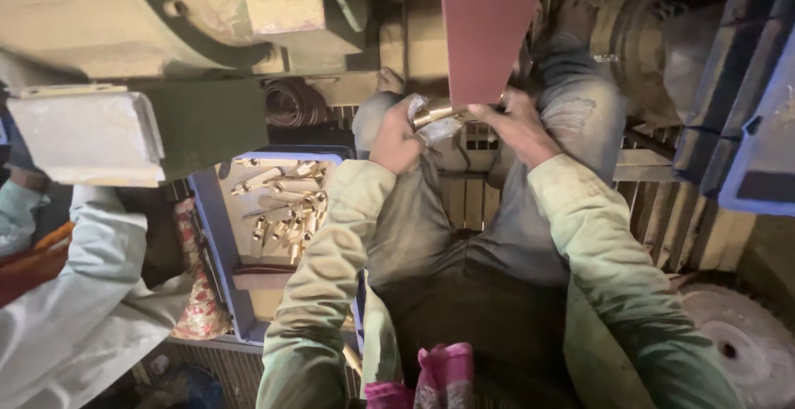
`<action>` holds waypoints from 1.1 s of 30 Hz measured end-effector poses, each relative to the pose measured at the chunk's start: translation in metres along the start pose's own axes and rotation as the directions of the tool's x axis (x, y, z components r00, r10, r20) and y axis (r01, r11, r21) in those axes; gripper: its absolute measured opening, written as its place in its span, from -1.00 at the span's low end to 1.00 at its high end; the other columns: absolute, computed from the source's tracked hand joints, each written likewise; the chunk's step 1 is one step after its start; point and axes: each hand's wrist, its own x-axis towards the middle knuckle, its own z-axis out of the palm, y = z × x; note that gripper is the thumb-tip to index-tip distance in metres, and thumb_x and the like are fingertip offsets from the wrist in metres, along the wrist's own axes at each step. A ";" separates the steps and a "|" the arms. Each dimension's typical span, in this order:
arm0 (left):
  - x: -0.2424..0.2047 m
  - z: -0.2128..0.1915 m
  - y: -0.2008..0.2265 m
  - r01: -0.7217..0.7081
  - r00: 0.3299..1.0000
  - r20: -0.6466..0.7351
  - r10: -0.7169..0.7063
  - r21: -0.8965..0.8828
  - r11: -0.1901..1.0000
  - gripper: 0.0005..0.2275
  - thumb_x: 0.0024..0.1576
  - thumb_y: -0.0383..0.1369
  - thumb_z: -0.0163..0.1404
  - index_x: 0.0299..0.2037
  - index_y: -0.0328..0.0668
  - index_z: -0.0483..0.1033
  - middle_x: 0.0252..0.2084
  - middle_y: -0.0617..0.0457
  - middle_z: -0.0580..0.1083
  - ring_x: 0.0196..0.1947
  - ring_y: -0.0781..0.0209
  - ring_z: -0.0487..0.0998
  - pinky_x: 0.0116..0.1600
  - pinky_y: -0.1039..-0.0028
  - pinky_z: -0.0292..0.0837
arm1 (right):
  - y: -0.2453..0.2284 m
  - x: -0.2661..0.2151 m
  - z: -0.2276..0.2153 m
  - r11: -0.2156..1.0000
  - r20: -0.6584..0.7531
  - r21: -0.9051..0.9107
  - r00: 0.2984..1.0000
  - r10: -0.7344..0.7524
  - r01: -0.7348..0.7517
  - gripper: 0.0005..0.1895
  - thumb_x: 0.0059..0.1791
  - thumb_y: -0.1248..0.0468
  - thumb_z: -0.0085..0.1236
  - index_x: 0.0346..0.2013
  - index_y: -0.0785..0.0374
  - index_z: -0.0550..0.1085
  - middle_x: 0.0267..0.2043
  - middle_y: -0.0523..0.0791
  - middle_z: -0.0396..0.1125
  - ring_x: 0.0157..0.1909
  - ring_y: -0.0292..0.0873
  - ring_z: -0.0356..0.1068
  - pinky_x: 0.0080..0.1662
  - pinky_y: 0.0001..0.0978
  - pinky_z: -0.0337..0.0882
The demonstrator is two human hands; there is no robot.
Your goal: The person sits on the floor and repeatedly presses small brass-colored metal parts against a moving belt grinder to smooth or shape them. They handle the parts one at a time, rotating them to contact different surfaces, and place finished pieces into a nearby blue bin.
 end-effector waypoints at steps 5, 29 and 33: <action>-0.012 -0.005 0.000 0.073 0.993 -0.093 -0.070 0.027 0.997 -0.65 -0.05 -0.59 0.04 -0.01 -0.41 0.45 -0.37 -0.09 0.52 -0.47 0.11 0.55 -0.33 0.38 0.46 | 0.001 0.002 0.013 0.994 0.013 0.052 0.995 0.099 -0.100 -0.70 0.02 0.23 0.25 -0.01 0.32 0.56 -0.11 -0.12 0.48 -0.14 -0.23 0.42 -0.14 -0.33 0.42; -0.065 -0.018 0.019 -0.125 0.991 0.050 0.124 0.001 0.992 -0.58 -0.02 -0.26 0.37 -0.03 -0.30 0.56 -0.19 0.02 0.61 -0.17 0.32 0.58 -0.02 0.46 0.51 | 0.005 -0.049 -0.020 0.923 0.177 -0.282 0.960 -0.217 0.261 -0.80 0.13 0.24 0.18 -0.05 0.34 0.52 -0.36 -0.16 0.35 -0.44 -0.38 0.28 -0.40 -0.53 0.31; -0.053 -0.031 0.003 -0.208 0.976 0.073 0.203 0.069 0.976 -0.67 0.07 -0.39 0.29 -0.01 -0.35 0.53 -0.19 -0.02 0.60 -0.17 0.26 0.56 -0.02 0.42 0.48 | 0.004 -0.032 -0.006 0.985 0.159 -0.149 0.985 -0.063 0.087 -0.71 0.04 0.23 0.17 0.01 0.29 0.45 -0.25 -0.21 0.43 -0.38 -0.42 0.38 -0.40 -0.53 0.39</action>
